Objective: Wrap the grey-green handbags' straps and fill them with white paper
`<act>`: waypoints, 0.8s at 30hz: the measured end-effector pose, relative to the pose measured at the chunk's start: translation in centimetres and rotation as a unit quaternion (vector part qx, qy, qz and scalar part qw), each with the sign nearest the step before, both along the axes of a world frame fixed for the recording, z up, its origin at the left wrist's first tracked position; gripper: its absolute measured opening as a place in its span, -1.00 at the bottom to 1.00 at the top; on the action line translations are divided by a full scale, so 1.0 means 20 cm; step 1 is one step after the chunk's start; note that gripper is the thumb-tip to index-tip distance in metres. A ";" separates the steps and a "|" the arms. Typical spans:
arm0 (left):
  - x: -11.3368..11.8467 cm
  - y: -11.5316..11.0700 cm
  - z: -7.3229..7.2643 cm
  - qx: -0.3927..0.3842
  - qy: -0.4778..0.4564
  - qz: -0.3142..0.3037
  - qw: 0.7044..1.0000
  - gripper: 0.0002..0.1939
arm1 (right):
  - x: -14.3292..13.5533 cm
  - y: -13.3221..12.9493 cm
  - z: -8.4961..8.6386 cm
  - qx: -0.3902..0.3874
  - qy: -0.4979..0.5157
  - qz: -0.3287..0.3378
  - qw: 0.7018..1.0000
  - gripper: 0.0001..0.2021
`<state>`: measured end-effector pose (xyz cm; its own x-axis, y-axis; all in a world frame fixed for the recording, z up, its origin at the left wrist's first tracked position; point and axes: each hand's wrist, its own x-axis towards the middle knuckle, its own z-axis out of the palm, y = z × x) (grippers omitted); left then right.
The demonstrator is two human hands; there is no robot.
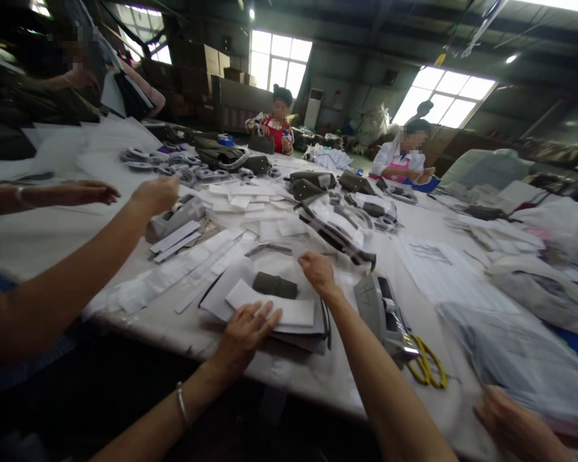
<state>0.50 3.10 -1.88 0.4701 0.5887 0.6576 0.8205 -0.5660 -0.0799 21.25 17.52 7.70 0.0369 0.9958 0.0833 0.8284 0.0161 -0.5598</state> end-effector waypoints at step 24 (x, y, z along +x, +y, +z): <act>0.29 0.24 0.39 -0.359 0.073 -0.046 0.929 -0.73 | -0.12 -0.13 -0.22 -0.015 -0.140 -0.045 0.989 -0.79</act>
<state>6.31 7.86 5.97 0.5931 0.8043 0.0365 0.7764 -0.5834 0.2385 18.92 14.98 3.39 0.1060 0.9917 0.0731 0.9485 -0.0788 -0.3067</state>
